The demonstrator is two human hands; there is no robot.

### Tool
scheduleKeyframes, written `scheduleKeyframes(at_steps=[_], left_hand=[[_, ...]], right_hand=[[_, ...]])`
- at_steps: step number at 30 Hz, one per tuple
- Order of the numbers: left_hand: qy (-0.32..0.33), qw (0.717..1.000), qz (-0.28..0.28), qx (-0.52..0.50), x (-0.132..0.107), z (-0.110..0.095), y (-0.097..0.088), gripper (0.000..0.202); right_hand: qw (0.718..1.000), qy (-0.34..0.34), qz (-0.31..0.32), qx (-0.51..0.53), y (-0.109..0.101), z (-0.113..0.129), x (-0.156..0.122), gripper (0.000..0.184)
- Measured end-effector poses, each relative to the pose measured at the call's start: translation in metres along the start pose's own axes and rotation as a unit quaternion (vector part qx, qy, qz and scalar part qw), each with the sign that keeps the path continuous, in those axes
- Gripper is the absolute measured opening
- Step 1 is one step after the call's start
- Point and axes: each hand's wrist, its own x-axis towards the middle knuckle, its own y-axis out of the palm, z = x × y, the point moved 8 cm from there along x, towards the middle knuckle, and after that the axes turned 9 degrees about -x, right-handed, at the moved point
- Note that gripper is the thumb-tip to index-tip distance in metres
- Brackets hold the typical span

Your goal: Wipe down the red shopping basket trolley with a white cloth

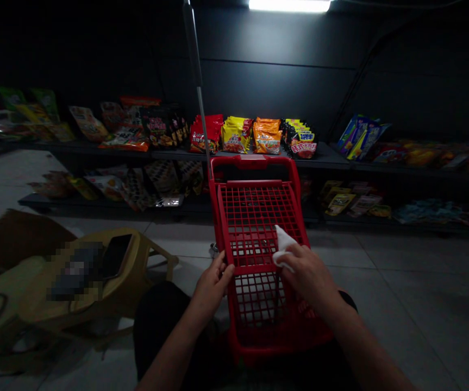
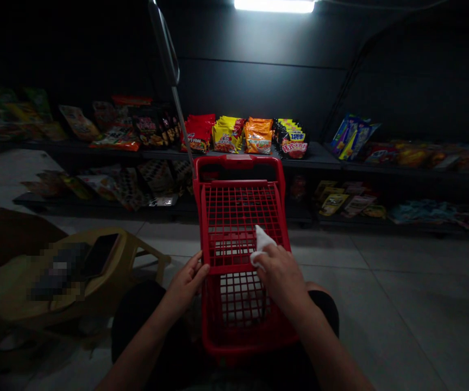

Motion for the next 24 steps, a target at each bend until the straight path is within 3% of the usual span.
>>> scheduleKeyframes(at_steps=[2,3,7,9,12,16,18,20,24], left_hand=[[0.004,1.0,-0.01,0.015,0.001,0.003,-0.002,0.064],[0.005,1.0,-0.015,0.025,0.001,0.005,-0.002,0.063],[0.012,1.0,-0.018,0.016,0.003,0.01,-0.005,0.062],[0.003,1.0,-0.015,-0.003,0.003,0.012,-0.006,0.065],[-0.02,0.999,-0.01,-0.029,0.001,0.013,-0.006,0.069],[-0.023,0.999,0.003,-0.039,-0.002,0.01,-0.001,0.068],[-0.025,0.999,0.0,-0.042,-0.002,0.009,0.0,0.069],[-0.03,0.998,-0.012,-0.052,-0.002,0.01,0.0,0.073],[-0.039,0.996,-0.035,-0.066,-0.003,0.008,-0.003,0.092]], right_hand=[[1.0,0.027,-0.008,-0.01,-0.004,-0.012,-0.003,0.021],[0.999,0.028,-0.013,-0.015,-0.004,-0.007,-0.002,0.021],[0.998,-0.052,-0.04,0.002,0.004,0.054,0.008,0.022],[0.992,-0.103,-0.058,0.035,0.007,0.072,0.009,0.027],[0.991,-0.104,-0.052,0.069,0.008,0.046,0.001,0.039],[0.999,0.002,-0.016,0.044,0.009,-0.034,-0.02,0.034],[0.998,0.054,-0.031,0.027,0.004,-0.055,-0.027,0.028],[0.996,0.064,-0.049,0.028,0.0,-0.05,-0.027,0.028],[0.998,-0.032,-0.042,0.032,0.001,0.006,-0.018,0.035]])
